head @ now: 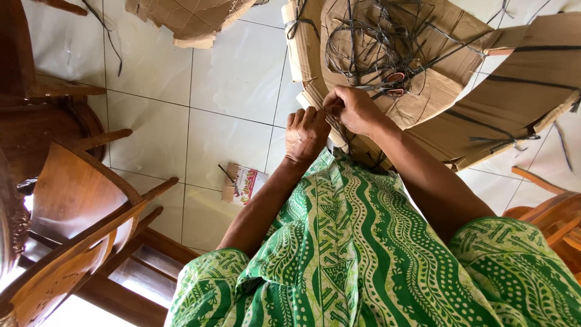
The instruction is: Securing a cardboard furniture frame using plastic ties and scissors
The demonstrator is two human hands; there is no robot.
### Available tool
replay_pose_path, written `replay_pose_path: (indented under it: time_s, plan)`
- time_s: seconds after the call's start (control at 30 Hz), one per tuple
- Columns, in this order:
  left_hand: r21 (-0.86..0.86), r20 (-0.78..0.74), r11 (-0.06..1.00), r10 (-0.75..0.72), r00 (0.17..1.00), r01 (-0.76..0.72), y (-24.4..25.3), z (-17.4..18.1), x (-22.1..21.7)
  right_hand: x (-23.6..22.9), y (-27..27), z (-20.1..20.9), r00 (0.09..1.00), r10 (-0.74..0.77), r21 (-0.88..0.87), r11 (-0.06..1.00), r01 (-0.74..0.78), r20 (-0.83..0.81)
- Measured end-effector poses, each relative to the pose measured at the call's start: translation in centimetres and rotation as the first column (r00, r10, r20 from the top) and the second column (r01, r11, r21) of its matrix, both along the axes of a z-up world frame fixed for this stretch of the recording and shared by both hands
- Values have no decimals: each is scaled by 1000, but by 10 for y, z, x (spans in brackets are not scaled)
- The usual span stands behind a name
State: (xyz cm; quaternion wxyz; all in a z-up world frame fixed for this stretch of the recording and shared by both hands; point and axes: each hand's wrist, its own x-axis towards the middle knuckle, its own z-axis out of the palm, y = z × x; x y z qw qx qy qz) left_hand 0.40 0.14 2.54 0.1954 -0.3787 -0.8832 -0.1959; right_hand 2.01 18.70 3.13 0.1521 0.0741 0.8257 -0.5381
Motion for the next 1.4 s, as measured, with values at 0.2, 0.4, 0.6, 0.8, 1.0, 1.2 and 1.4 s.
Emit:
replay_pose_path:
  time_s: [0.2, 0.4, 0.6, 0.8, 1.0, 1.2, 1.4]
  plan:
    - [6, 67, 1000, 26, 997, -26, -8, -27, 4, 5, 11, -35, 996, -16, 153, 988, 29, -85]
    - [19, 114, 996, 82, 990, -85, -10, -18, 7, 3, 0, -34, 990, -94, 166, 980, 111, -107]
    - [166, 356, 981, 40, 934, -105, -19, -20, 10, 20, 6, -16, 975, -223, 96, 970, 221, 11]
    - [207, 778, 880, 116, 617, -427, 16, 10, 6, 30, -3, 37, 952, -292, 74, 955, 286, 89]
    - [136, 884, 779, 184, 430, -612, 33, -21, 3, 39, 4, 32, 961, -236, 116, 969, 220, 145]
    - [191, 771, 751, 283, 570, -632, 54, -48, -16, 64, 33, 10, 975, -106, 20, 994, 104, 194]
    - [-18, 738, 644, 525, 425, -765, 68, -59, -42, 66, 98, 5, 973, 7, -133, 991, 24, 232]
